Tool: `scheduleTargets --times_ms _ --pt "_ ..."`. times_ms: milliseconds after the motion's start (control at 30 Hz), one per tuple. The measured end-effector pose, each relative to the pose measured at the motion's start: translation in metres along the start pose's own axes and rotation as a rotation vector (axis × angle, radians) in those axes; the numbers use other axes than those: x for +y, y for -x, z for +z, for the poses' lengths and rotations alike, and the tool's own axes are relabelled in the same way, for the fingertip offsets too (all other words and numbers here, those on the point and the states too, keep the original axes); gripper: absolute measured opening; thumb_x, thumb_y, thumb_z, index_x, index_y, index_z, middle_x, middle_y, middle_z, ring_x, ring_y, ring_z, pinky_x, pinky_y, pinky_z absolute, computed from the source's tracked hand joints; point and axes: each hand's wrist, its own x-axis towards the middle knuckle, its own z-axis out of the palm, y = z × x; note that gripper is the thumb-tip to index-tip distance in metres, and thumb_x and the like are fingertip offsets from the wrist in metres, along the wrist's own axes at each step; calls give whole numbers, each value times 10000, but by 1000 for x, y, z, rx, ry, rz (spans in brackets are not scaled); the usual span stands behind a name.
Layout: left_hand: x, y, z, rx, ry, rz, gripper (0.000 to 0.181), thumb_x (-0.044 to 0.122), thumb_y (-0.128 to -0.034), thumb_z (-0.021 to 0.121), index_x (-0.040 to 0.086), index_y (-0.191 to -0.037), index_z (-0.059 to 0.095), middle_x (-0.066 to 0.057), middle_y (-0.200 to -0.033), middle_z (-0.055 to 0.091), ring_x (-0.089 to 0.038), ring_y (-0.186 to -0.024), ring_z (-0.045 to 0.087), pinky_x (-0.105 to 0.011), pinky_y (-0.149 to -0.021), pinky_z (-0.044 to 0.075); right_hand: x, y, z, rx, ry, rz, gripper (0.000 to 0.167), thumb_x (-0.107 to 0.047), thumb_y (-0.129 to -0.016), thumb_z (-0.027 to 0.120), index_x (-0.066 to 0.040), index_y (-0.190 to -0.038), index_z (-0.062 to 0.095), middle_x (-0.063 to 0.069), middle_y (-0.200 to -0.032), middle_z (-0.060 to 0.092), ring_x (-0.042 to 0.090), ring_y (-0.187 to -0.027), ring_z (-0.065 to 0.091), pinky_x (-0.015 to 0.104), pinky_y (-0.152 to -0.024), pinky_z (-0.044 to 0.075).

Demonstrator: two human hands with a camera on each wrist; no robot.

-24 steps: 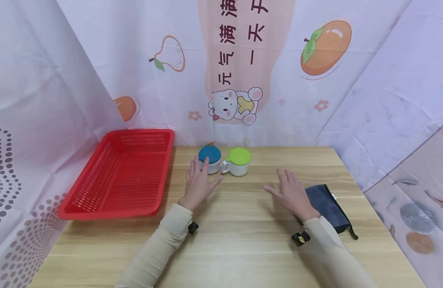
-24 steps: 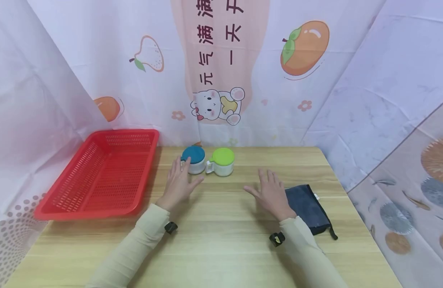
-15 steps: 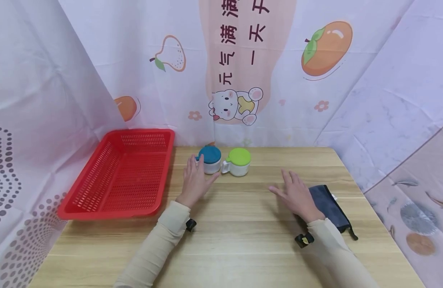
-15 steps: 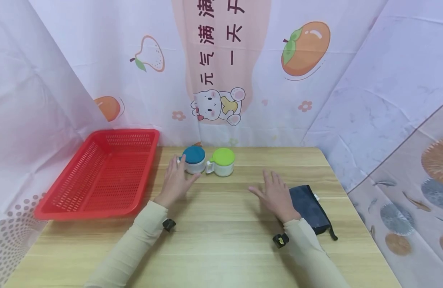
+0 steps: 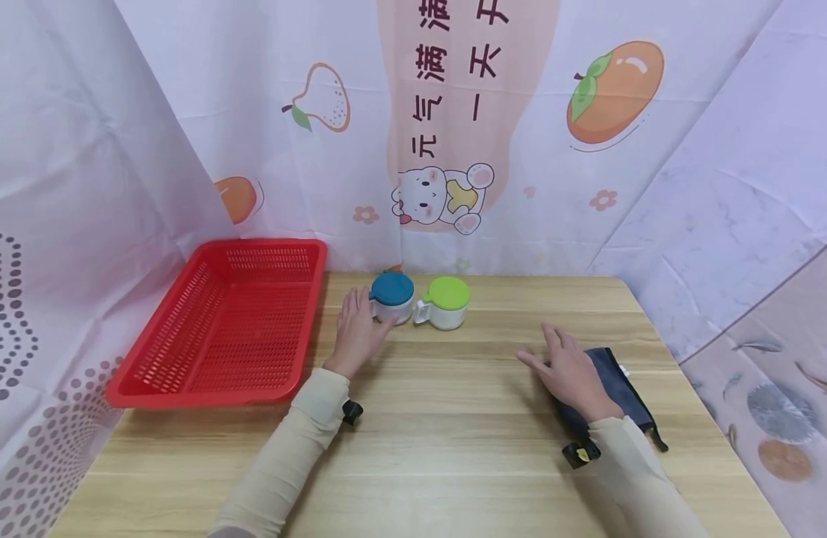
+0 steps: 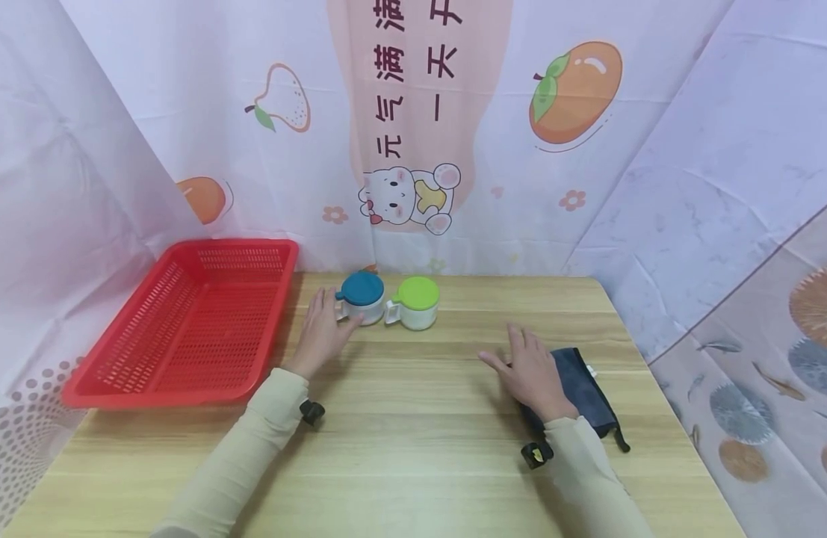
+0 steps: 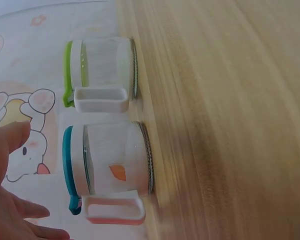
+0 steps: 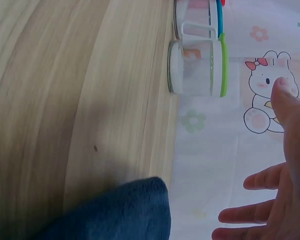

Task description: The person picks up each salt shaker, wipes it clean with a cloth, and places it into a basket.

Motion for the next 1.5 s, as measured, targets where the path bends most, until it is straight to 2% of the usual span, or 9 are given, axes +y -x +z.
scheduleTargets --times_ms 400,667,900,1233,1500 --pt "-5 -13 2 28 106 -55 770 442 -955 568 12 -1508 249 -243 -1558 250 -408 -1446 235 -555 -1167 259 19 9 -13 -32 3 48 899 -625 -950 449 49 -1506 236 376 -1464 312 567 -1317 310 692 -1036 288" --pt "-6 -21 2 12 234 -140 744 455 -970 528 17 -1507 260 -221 -1538 300 -389 -1420 295 -530 -1170 269 28 12 -14 -51 -26 68 904 -621 -949 455 51 -1507 227 390 -1467 294 575 -1314 301 685 -1029 301" --pt "-8 -25 2 -6 316 -208 698 433 -983 518 42 -1507 273 -196 -1541 309 -371 -1410 315 -519 -1174 268 32 13 -14 -44 -9 73 913 -625 -941 468 68 -1493 249 394 -1445 324 573 -1291 339 682 -994 340" --pt "-12 -31 6 -15 458 -261 646 430 -992 514 48 -1475 322 -172 -1493 378 -344 -1359 384 -496 -1156 315 47 11 -18 -83 9 100 968 -629 -936 475 128 -1476 206 443 -1414 314 598 -1262 351 684 -973 355" --pt "-12 -34 9 12 514 -277 576 403 -1003 501 42 -1438 389 -166 -1471 428 -324 -1352 415 -473 -1149 335 56 15 -18 -123 31 114 978 -629 -941 465 167 -1452 219 472 -1382 321 607 -1232 377 669 -972 370"
